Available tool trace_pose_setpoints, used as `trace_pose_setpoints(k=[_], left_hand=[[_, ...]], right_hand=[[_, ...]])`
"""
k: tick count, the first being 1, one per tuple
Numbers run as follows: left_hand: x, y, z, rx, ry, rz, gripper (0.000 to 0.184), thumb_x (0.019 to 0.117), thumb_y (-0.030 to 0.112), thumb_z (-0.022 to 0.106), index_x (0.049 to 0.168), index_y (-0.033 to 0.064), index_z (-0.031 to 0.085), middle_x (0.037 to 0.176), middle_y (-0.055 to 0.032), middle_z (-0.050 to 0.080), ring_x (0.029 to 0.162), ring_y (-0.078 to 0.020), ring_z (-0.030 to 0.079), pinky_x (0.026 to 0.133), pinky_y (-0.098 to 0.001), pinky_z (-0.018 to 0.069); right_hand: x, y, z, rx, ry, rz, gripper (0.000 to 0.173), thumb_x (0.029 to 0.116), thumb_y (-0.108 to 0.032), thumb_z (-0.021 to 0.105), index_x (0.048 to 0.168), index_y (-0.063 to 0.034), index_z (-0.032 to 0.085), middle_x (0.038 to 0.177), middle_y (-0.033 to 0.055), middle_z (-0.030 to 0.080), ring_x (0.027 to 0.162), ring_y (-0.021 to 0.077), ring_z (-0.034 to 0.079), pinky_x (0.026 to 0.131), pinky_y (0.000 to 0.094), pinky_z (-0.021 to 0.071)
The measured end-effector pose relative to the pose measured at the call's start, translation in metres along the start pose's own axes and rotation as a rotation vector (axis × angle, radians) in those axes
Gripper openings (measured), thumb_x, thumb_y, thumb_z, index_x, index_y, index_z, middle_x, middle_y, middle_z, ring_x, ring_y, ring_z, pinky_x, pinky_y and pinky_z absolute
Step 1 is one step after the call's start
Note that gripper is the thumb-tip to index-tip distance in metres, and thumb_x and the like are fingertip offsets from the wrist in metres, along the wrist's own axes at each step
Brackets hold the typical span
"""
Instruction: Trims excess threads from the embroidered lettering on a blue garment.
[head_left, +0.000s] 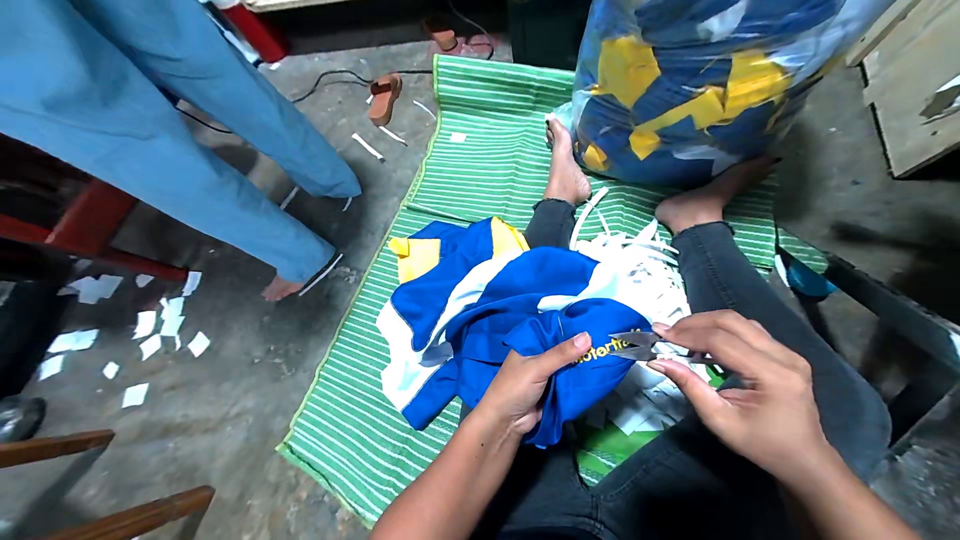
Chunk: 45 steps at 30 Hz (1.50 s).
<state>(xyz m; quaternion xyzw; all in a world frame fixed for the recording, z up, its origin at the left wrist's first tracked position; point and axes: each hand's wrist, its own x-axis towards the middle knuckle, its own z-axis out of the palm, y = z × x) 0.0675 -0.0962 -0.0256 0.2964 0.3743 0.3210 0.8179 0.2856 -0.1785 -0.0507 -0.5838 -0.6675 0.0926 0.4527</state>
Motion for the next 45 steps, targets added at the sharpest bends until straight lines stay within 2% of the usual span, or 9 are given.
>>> trace_pose_setpoints(k=[2, 4, 8, 13, 20, 22, 27, 38, 45], left_hand=[[0.0, 0.001, 0.0, 0.003, 0.0, 0.016, 0.011, 0.0959, 0.0, 0.063, 0.107, 0.0017, 0.064, 0.093, -0.0083, 0.075, 0.088, -0.0138, 0.073, 0.085, -0.0309, 0.0611], [0.001, 0.0, -0.001, 0.003, -0.011, 0.028, 0.012, 0.0953, -0.001, 0.063, 0.106, 0.002, 0.065, 0.093, -0.0083, 0.075, 0.088, -0.0136, 0.073, 0.085, -0.0312, 0.0611], [0.001, -0.002, -0.002, -0.001, -0.02, 0.003, 0.012, 0.096, -0.001, 0.063, 0.108, 0.002, 0.065, 0.094, -0.0083, 0.075, 0.089, -0.014, 0.073, 0.086, -0.0319, 0.0607], [0.001, 0.0, 0.0, 0.012, -0.006, 0.001, 0.01, 0.0967, -0.001, 0.062, 0.106, 0.0023, 0.064, 0.093, -0.0076, 0.074, 0.088, -0.013, 0.073, 0.085, -0.0303, 0.0607], [0.002, 0.002, 0.0, 0.021, -0.003, -0.011, 0.011, 0.0972, 0.0, 0.061, 0.107, 0.0022, 0.064, 0.093, -0.0079, 0.074, 0.088, -0.0131, 0.073, 0.085, -0.0303, 0.0606], [0.002, 0.002, 0.0, 0.02, -0.007, -0.012, 0.01, 0.0972, -0.001, 0.061, 0.107, 0.002, 0.064, 0.093, -0.0082, 0.074, 0.088, -0.0133, 0.073, 0.085, -0.0304, 0.0608], [0.002, 0.005, 0.001, 0.04, -0.009, 0.012, 0.01, 0.0973, 0.0, 0.061, 0.107, 0.0018, 0.065, 0.093, -0.0081, 0.074, 0.088, -0.0134, 0.073, 0.085, -0.0303, 0.0608], [0.003, 0.005, -0.002, 0.035, -0.036, 0.011, 0.011, 0.0949, -0.003, 0.062, 0.104, 0.0018, 0.066, 0.092, -0.0077, 0.075, 0.088, -0.0128, 0.073, 0.085, -0.0303, 0.0606], [0.008, 0.007, -0.007, 0.062, -0.093, -0.036, 0.011, 0.0949, -0.002, 0.061, 0.103, 0.0032, 0.067, 0.092, -0.0067, 0.075, 0.088, -0.0121, 0.073, 0.086, -0.0299, 0.0601]], right_hand=[[-0.002, 0.0, 0.003, 0.076, -0.019, 0.058, 0.03, 0.0953, -0.034, 0.07, 0.109, -0.0079, 0.077, 0.103, 0.0064, 0.072, 0.09, 0.0047, 0.064, 0.075, 0.0181, 0.0513], [-0.003, -0.001, 0.004, 0.09, -0.013, 0.067, 0.03, 0.0943, -0.033, 0.071, 0.109, -0.007, 0.077, 0.102, 0.0065, 0.071, 0.09, 0.0034, 0.063, 0.075, 0.0158, 0.0509], [-0.003, -0.001, 0.002, -0.027, 0.041, -0.046, 0.025, 0.0981, -0.032, 0.069, 0.109, -0.0112, 0.078, 0.101, 0.0085, 0.073, 0.093, 0.0148, 0.064, 0.082, 0.0322, 0.0451], [-0.002, 0.001, 0.002, 0.017, 0.007, -0.025, 0.023, 0.0987, -0.03, 0.068, 0.104, -0.0112, 0.079, 0.1, 0.0066, 0.075, 0.093, 0.0117, 0.068, 0.082, 0.0287, 0.0528], [0.004, 0.0, -0.005, -0.034, -0.047, -0.059, 0.024, 0.1007, -0.031, 0.065, 0.098, -0.0124, 0.081, 0.099, 0.0051, 0.077, 0.088, 0.0123, 0.068, 0.077, 0.0298, 0.0507], [0.007, 0.001, -0.009, -0.019, -0.104, -0.067, 0.025, 0.1008, -0.033, 0.064, 0.099, -0.0138, 0.08, 0.099, 0.0035, 0.076, 0.089, 0.0115, 0.068, 0.077, 0.031, 0.0498], [0.016, 0.007, -0.02, 0.149, -0.249, -0.023, 0.026, 0.0977, -0.036, 0.068, 0.106, -0.0135, 0.079, 0.104, -0.0005, 0.074, 0.094, 0.0042, 0.067, 0.083, 0.0238, 0.0554], [0.027, 0.008, -0.022, 0.014, -0.255, -0.065, 0.027, 0.0993, -0.038, 0.064, 0.104, -0.0178, 0.081, 0.103, -0.0021, 0.075, 0.094, 0.0078, 0.068, 0.083, 0.0329, 0.0539], [0.035, 0.008, -0.025, -0.043, -0.3, -0.173, 0.027, 0.1009, -0.037, 0.061, 0.102, -0.0187, 0.081, 0.102, -0.0017, 0.075, 0.09, 0.0107, 0.067, 0.077, 0.034, 0.0494]])
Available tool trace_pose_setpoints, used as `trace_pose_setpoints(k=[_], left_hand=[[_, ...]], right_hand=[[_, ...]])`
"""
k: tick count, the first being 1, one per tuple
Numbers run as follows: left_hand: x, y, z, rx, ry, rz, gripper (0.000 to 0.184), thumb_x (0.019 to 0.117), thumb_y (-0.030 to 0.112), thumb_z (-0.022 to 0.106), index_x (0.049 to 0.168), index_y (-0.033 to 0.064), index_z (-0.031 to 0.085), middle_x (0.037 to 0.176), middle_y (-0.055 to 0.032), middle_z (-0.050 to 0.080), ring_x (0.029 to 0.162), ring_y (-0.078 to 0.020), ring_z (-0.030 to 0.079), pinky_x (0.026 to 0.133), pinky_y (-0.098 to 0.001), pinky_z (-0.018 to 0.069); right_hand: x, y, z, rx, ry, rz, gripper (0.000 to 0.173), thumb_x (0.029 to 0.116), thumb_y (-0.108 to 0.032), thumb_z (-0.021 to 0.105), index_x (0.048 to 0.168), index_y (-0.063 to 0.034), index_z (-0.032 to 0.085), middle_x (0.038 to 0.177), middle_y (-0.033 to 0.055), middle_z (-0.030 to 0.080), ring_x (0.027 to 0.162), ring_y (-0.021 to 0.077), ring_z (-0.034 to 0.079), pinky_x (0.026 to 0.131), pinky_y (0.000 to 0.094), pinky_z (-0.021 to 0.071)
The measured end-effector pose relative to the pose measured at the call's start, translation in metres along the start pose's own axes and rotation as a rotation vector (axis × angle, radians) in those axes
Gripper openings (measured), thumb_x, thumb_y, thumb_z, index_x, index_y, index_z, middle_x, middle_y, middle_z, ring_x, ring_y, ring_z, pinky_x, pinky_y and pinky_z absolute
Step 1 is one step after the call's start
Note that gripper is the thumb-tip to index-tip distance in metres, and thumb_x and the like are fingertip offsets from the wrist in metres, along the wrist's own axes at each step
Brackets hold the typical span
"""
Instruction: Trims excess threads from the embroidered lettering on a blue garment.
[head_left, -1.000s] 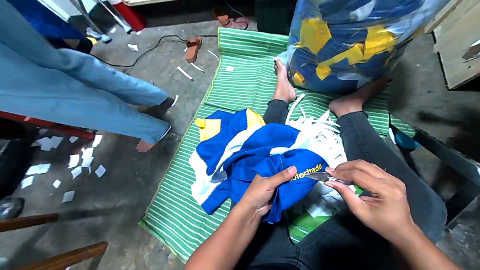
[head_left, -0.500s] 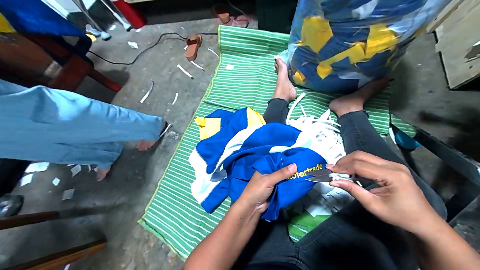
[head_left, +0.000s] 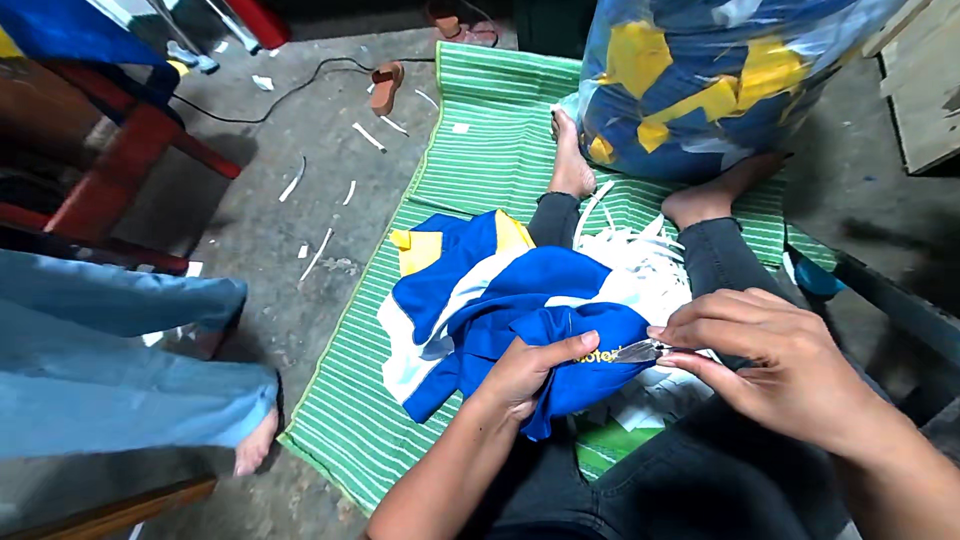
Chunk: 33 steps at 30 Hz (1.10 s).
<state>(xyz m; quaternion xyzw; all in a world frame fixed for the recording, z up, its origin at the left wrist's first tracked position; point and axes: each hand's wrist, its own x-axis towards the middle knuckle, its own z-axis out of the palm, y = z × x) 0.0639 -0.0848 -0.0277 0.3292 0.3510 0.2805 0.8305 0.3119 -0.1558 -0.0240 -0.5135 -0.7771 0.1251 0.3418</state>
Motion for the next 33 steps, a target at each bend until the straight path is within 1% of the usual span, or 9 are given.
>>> trace_pose_setpoints(k=[5, 9, 11, 14, 16, 19, 23, 29, 33], left_hand=[[0.0012, 0.0019, -0.0025, -0.02, -0.001, -0.035, 0.011, 0.0954, -0.002, 0.061, 0.103, 0.0039, 0.067, 0.092, -0.0073, 0.075, 0.087, -0.0129, 0.073, 0.085, -0.0306, 0.0603], [0.0013, 0.0019, -0.0029, -0.029, -0.009, -0.031, 0.011, 0.0949, -0.001, 0.061, 0.102, 0.0043, 0.067, 0.091, -0.0069, 0.075, 0.087, -0.0127, 0.073, 0.085, -0.0303, 0.0603], [0.0012, 0.0013, -0.0019, -0.033, 0.005, -0.032, 0.01, 0.0951, -0.002, 0.061, 0.102, 0.0037, 0.067, 0.091, -0.0074, 0.075, 0.087, -0.013, 0.073, 0.085, -0.0305, 0.0604], [0.001, 0.0022, -0.0002, -0.035, 0.014, -0.017, 0.011, 0.0958, -0.001, 0.06, 0.104, 0.0036, 0.066, 0.092, -0.0076, 0.075, 0.088, -0.0129, 0.073, 0.085, -0.0305, 0.0605], [0.0007, 0.0038, 0.0012, -0.035, 0.022, -0.007, 0.012, 0.0962, -0.002, 0.059, 0.105, 0.0035, 0.066, 0.092, -0.0076, 0.075, 0.088, -0.0131, 0.073, 0.085, -0.0306, 0.0608], [0.0019, 0.0028, 0.0005, -0.029, 0.008, -0.001, 0.012, 0.096, -0.001, 0.06, 0.106, 0.0035, 0.066, 0.093, -0.0076, 0.075, 0.088, -0.0136, 0.073, 0.085, -0.0312, 0.0607], [0.0018, 0.0027, 0.0004, -0.021, 0.004, -0.007, 0.012, 0.0956, -0.001, 0.061, 0.105, 0.003, 0.066, 0.093, -0.0081, 0.075, 0.088, -0.0138, 0.073, 0.086, -0.0317, 0.0605], [0.0022, 0.0053, -0.0012, 0.018, -0.009, -0.019, 0.011, 0.0954, 0.0, 0.062, 0.104, 0.0034, 0.066, 0.092, -0.007, 0.075, 0.088, -0.0129, 0.073, 0.085, -0.0308, 0.0603], [0.0033, 0.0064, -0.0014, 0.02, -0.01, -0.016, 0.011, 0.0951, -0.001, 0.061, 0.104, 0.0037, 0.066, 0.092, -0.0071, 0.075, 0.088, -0.0127, 0.073, 0.085, -0.0306, 0.0604]], right_hand=[[0.0029, 0.0011, 0.0021, 0.015, 0.008, -0.044, 0.025, 0.1012, -0.033, 0.062, 0.098, -0.016, 0.081, 0.098, 0.0001, 0.075, 0.085, 0.0107, 0.065, 0.074, 0.0324, 0.0469], [0.0024, 0.0067, 0.004, 0.066, 0.001, -0.017, 0.027, 0.1011, -0.037, 0.062, 0.104, -0.0168, 0.08, 0.102, -0.0008, 0.075, 0.091, 0.0088, 0.067, 0.079, 0.0319, 0.0509], [0.0013, 0.0063, 0.0067, 0.087, 0.007, -0.001, 0.026, 0.1012, -0.035, 0.062, 0.1, -0.0155, 0.08, 0.101, -0.0004, 0.076, 0.091, 0.0086, 0.067, 0.079, 0.0316, 0.0499], [-0.0012, 0.0056, 0.0077, 0.158, 0.051, 0.045, 0.026, 0.1003, -0.034, 0.064, 0.103, -0.013, 0.08, 0.101, -0.0003, 0.075, 0.091, 0.0051, 0.067, 0.082, 0.0259, 0.054], [-0.0027, 0.0056, 0.0051, 0.192, 0.069, 0.065, 0.026, 0.0987, -0.033, 0.067, 0.105, -0.0116, 0.079, 0.102, -0.0005, 0.074, 0.093, 0.0039, 0.066, 0.083, 0.0243, 0.0549], [-0.0036, 0.0049, 0.0022, 0.17, 0.065, 0.069, 0.025, 0.0984, -0.034, 0.067, 0.104, -0.014, 0.08, 0.104, -0.0012, 0.074, 0.096, 0.0049, 0.066, 0.086, 0.0273, 0.0531], [-0.0031, 0.0064, 0.0034, 0.12, 0.041, 0.051, 0.025, 0.099, -0.036, 0.065, 0.104, -0.0168, 0.08, 0.103, -0.0024, 0.075, 0.097, 0.0064, 0.067, 0.087, 0.0303, 0.053], [0.0023, 0.0053, 0.0008, 0.05, 0.018, -0.007, 0.025, 0.1, -0.035, 0.063, 0.103, -0.0173, 0.081, 0.102, -0.0016, 0.075, 0.093, 0.009, 0.066, 0.082, 0.0334, 0.0488], [0.0034, 0.0054, 0.0025, 0.052, 0.028, -0.023, 0.023, 0.1001, -0.032, 0.064, 0.102, -0.0165, 0.081, 0.102, -0.0004, 0.075, 0.091, 0.0093, 0.065, 0.08, 0.0326, 0.0474]])
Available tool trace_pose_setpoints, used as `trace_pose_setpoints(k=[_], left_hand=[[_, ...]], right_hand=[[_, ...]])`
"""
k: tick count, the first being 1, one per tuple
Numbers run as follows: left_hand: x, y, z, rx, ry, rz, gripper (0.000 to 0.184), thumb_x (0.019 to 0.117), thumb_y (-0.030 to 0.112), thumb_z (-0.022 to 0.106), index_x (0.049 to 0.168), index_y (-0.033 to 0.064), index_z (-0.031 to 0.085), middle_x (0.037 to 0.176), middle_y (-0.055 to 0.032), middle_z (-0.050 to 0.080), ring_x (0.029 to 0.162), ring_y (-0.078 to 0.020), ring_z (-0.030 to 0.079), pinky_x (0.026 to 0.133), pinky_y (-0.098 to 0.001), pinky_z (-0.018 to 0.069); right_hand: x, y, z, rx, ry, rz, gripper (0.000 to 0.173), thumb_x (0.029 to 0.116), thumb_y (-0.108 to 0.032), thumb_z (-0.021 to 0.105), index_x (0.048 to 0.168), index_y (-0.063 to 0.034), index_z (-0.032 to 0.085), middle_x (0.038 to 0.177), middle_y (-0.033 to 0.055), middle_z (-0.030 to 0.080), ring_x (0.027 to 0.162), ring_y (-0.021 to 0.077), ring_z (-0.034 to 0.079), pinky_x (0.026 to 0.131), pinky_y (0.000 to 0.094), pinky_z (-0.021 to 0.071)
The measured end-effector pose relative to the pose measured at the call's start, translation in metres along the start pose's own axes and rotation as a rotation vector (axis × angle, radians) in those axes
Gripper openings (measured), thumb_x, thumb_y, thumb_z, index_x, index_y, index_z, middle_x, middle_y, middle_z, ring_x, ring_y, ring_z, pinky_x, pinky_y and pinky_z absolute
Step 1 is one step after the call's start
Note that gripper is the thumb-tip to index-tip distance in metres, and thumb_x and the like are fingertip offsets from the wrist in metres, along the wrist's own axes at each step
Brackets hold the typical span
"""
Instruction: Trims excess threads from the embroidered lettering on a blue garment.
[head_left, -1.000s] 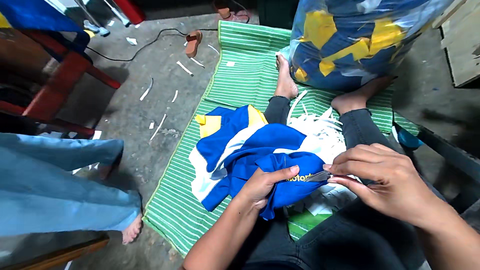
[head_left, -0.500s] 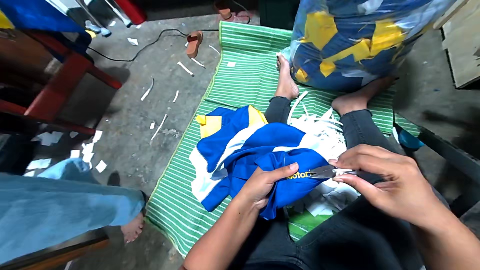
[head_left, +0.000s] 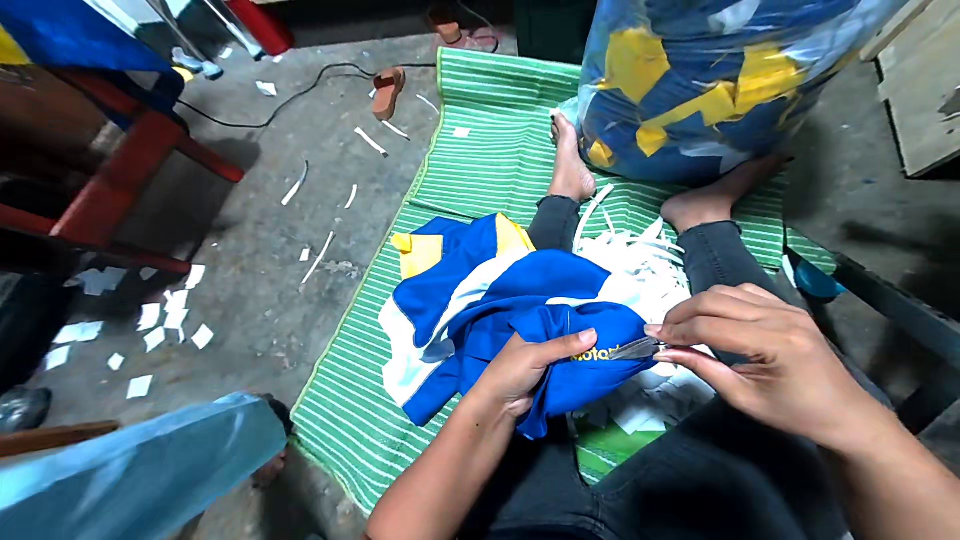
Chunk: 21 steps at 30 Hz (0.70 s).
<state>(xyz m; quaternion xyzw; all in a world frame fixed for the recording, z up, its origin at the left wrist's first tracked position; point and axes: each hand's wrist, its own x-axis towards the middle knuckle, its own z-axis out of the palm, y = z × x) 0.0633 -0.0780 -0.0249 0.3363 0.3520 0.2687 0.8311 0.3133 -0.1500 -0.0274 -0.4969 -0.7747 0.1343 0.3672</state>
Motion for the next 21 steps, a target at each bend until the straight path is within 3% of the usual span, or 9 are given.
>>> trace_pose_setpoints(k=[10, 15, 21], left_hand=[[0.0008, -0.0002, -0.0001, -0.018, -0.011, 0.001, 0.011, 0.095, -0.001, 0.061, 0.104, 0.0038, 0.066, 0.092, -0.0071, 0.075, 0.088, -0.0128, 0.073, 0.085, -0.0306, 0.0604], [0.0004, 0.0021, 0.0008, -0.02, -0.004, 0.019, 0.011, 0.0968, 0.0, 0.059, 0.106, 0.004, 0.065, 0.093, -0.0071, 0.075, 0.088, -0.013, 0.073, 0.085, -0.0307, 0.0606], [0.0017, 0.0025, 0.0009, -0.011, -0.005, 0.01, 0.011, 0.0957, -0.001, 0.061, 0.105, 0.0036, 0.065, 0.092, -0.0076, 0.075, 0.088, -0.0133, 0.073, 0.085, -0.031, 0.0606]], right_hand=[[0.001, 0.0042, 0.0016, 0.055, -0.006, 0.02, 0.024, 0.0999, -0.033, 0.064, 0.1, -0.0154, 0.08, 0.1, -0.0015, 0.075, 0.093, 0.0071, 0.066, 0.083, 0.0306, 0.0502], [-0.002, 0.0049, 0.0031, 0.14, 0.04, 0.07, 0.025, 0.0983, -0.033, 0.066, 0.104, -0.0124, 0.079, 0.103, -0.0015, 0.074, 0.094, 0.0039, 0.066, 0.084, 0.0252, 0.055], [-0.0023, 0.0037, 0.0021, 0.076, 0.011, 0.058, 0.025, 0.0994, -0.034, 0.065, 0.102, -0.0155, 0.08, 0.102, -0.0012, 0.075, 0.095, 0.0064, 0.067, 0.085, 0.03, 0.0525]])
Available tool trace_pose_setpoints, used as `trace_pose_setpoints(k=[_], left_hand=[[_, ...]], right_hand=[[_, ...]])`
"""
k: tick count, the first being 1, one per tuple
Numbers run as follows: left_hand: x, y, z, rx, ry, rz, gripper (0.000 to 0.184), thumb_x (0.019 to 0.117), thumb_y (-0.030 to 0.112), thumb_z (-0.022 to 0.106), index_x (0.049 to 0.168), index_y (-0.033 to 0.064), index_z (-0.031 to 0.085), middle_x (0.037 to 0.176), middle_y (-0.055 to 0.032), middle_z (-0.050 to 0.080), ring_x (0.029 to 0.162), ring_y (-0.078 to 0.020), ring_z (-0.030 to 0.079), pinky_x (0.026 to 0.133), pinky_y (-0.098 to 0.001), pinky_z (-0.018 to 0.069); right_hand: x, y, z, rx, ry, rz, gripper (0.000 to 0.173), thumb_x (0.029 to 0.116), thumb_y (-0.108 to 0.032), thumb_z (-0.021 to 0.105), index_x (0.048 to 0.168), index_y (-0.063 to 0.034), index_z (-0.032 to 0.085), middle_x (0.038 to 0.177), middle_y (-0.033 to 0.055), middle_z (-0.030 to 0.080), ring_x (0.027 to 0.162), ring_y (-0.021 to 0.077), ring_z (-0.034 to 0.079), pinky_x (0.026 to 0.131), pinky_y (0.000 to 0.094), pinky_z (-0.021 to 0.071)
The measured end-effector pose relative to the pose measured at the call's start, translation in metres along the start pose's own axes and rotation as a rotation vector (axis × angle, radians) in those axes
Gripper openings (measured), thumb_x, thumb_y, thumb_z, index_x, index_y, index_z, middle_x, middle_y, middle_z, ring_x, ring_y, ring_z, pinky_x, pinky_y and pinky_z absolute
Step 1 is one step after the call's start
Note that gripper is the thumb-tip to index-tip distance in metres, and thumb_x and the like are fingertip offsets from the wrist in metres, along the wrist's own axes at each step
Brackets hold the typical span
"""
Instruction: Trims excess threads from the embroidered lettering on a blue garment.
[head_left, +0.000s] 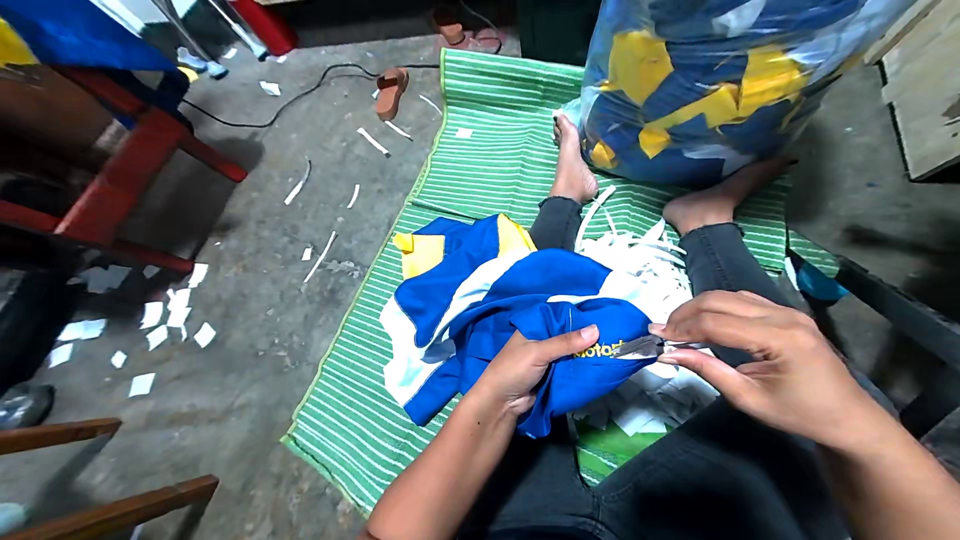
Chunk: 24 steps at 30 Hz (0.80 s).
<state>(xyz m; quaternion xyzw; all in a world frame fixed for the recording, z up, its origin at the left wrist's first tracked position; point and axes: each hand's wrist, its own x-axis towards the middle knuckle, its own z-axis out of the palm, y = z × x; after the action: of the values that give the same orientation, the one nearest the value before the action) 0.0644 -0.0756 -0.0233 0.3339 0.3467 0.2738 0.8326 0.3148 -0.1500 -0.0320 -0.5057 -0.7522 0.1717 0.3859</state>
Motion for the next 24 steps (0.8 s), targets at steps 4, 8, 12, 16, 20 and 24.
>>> trace_pose_setpoints(k=[4, 8, 12, 16, 20, 24], left_hand=[[-0.001, 0.0, 0.002, -0.009, 0.008, 0.0, 0.011, 0.0974, 0.0, 0.06, 0.106, 0.0038, 0.065, 0.093, -0.0074, 0.075, 0.088, -0.0132, 0.073, 0.085, -0.0308, 0.0607], [-0.005, 0.003, 0.01, 0.03, 0.075, 0.079, 0.011, 0.0995, 0.001, 0.057, 0.107, 0.0025, 0.065, 0.093, -0.0069, 0.074, 0.088, -0.0128, 0.073, 0.085, -0.0306, 0.0605], [-0.007, 0.0, 0.018, 0.054, 0.144, 0.149, 0.011, 0.0993, 0.001, 0.058, 0.109, 0.0006, 0.064, 0.094, -0.0077, 0.073, 0.089, -0.0134, 0.072, 0.087, -0.0318, 0.06], [-0.007, -0.005, 0.024, 0.058, 0.178, 0.178, 0.011, 0.0986, 0.0, 0.059, 0.108, -0.0003, 0.064, 0.093, -0.0084, 0.073, 0.089, -0.0135, 0.072, 0.087, -0.0318, 0.06], [-0.007, -0.006, 0.026, 0.099, 0.192, 0.185, 0.01, 0.0984, -0.001, 0.059, 0.107, -0.0007, 0.064, 0.092, -0.0075, 0.073, 0.089, -0.0123, 0.072, 0.087, -0.0304, 0.0597], [-0.007, -0.006, 0.027, 0.129, 0.213, 0.169, 0.009, 0.098, 0.0, 0.061, 0.107, -0.0007, 0.064, 0.091, -0.0071, 0.073, 0.087, -0.0116, 0.072, 0.086, -0.0295, 0.0601]], right_hand=[[0.001, -0.001, 0.002, 0.005, 0.026, 0.014, 0.024, 0.0997, -0.033, 0.065, 0.101, -0.0145, 0.08, 0.1, -0.0009, 0.075, 0.091, 0.0052, 0.067, 0.081, 0.0277, 0.0528], [-0.005, -0.01, 0.008, 0.108, 0.198, 0.138, 0.028, 0.0944, -0.03, 0.072, 0.108, -0.0059, 0.077, 0.102, 0.0012, 0.071, 0.084, -0.0028, 0.061, 0.071, 0.012, 0.05], [-0.021, -0.028, 0.021, -0.064, 0.372, 0.159, 0.029, 0.0927, -0.028, 0.075, 0.105, -0.0022, 0.077, 0.098, 0.0105, 0.072, 0.088, 0.0047, 0.064, 0.075, 0.0146, 0.0498], [-0.034, -0.037, 0.036, -0.189, 0.465, 0.171, 0.026, 0.094, -0.028, 0.074, 0.104, -0.0043, 0.078, 0.094, 0.013, 0.072, 0.085, 0.0119, 0.065, 0.072, 0.0215, 0.0505], [-0.037, -0.037, 0.039, -0.214, 0.47, 0.19, 0.026, 0.0949, -0.029, 0.073, 0.105, -0.0054, 0.078, 0.095, 0.0129, 0.073, 0.085, 0.0144, 0.066, 0.072, 0.0249, 0.0512], [-0.037, -0.037, 0.038, -0.257, 0.46, 0.196, 0.026, 0.0959, -0.03, 0.071, 0.104, -0.0069, 0.079, 0.095, 0.012, 0.074, 0.084, 0.0164, 0.067, 0.071, 0.0292, 0.0514]])
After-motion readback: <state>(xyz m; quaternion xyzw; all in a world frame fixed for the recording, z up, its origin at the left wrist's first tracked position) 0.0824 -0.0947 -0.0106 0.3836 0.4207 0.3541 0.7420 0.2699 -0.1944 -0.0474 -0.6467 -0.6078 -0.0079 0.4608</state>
